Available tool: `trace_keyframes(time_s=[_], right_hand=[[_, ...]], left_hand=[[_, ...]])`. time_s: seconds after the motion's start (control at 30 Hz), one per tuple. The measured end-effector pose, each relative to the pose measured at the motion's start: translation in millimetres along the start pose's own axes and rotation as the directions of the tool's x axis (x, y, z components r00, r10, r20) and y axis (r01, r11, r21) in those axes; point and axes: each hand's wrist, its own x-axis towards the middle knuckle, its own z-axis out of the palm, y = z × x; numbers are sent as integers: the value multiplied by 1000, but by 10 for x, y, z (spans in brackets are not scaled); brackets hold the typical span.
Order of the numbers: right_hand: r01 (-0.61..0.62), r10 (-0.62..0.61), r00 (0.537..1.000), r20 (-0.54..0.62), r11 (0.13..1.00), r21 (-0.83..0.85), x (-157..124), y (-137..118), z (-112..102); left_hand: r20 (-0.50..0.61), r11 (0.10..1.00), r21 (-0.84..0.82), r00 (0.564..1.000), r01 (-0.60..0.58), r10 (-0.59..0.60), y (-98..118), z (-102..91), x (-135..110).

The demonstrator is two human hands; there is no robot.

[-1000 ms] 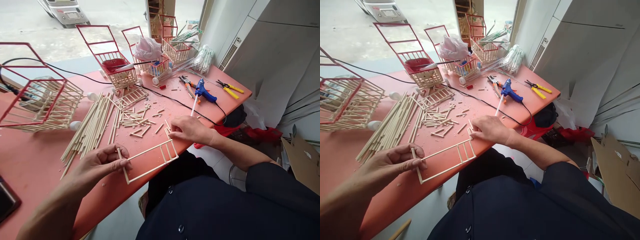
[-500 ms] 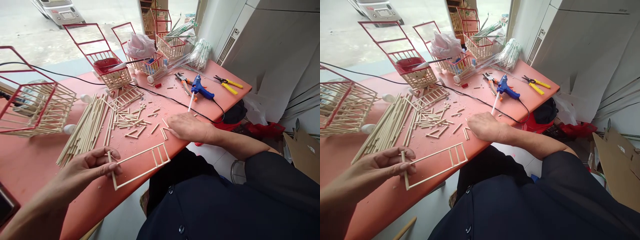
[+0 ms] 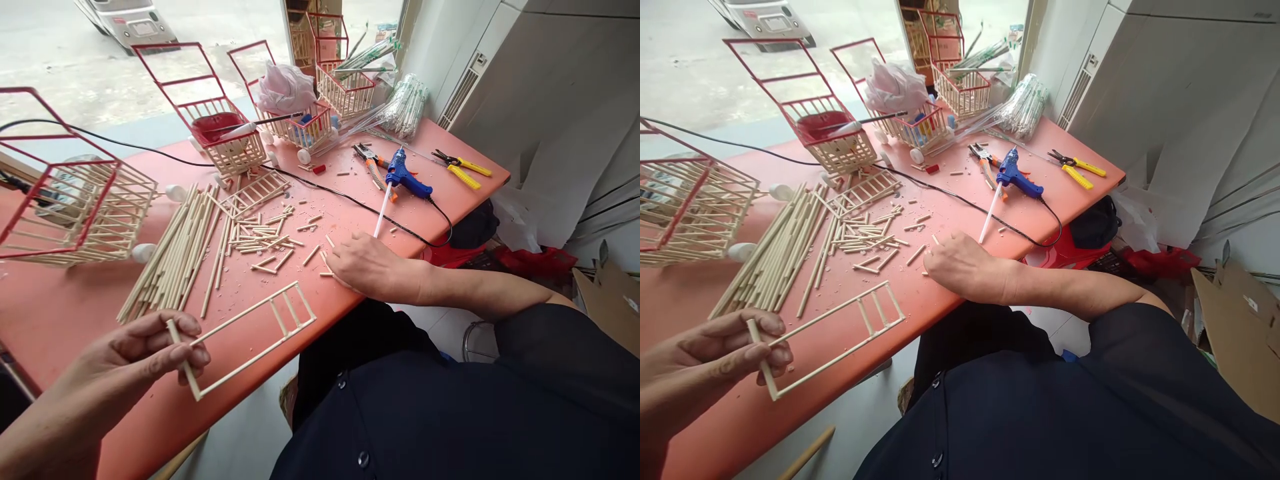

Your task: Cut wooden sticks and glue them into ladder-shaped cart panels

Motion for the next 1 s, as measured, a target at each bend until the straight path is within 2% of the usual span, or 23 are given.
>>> trace_keyframes(time_s=[0.1,0.27,0.37,0.57,0.7,0.83,0.9,1.0], right_hand=[[-78,78,997,22,997,-19,71,107,-51],[-57,56,998,-39,998,-22,107,255,-69],[-69,69,997,-44,998,6,159,152,-114],[18,-13,999,-52,996,84,396,-159,-135],[-77,83,995,-50,992,100,459,-110,-104],[-199,206,975,-78,976,89,396,1,-79],[-144,150,986,-74,986,78,343,-6,-67],[76,-73,997,-32,993,92,308,-88,-86]], left_hand=[[5,1000,7,1000,-3,3,81,116,-48],[33,1000,3,999,24,-24,104,147,-27],[35,1000,9,999,15,-15,108,139,-28],[3,1000,-6,1000,23,-23,125,147,-108],[-19,1000,4,1000,16,-16,111,163,-125],[-11,1000,-3,1000,4,-4,103,152,-103],[-10,1000,-26,1000,-12,12,72,74,-86],[-26,998,-46,999,-32,31,-22,-140,-69]])
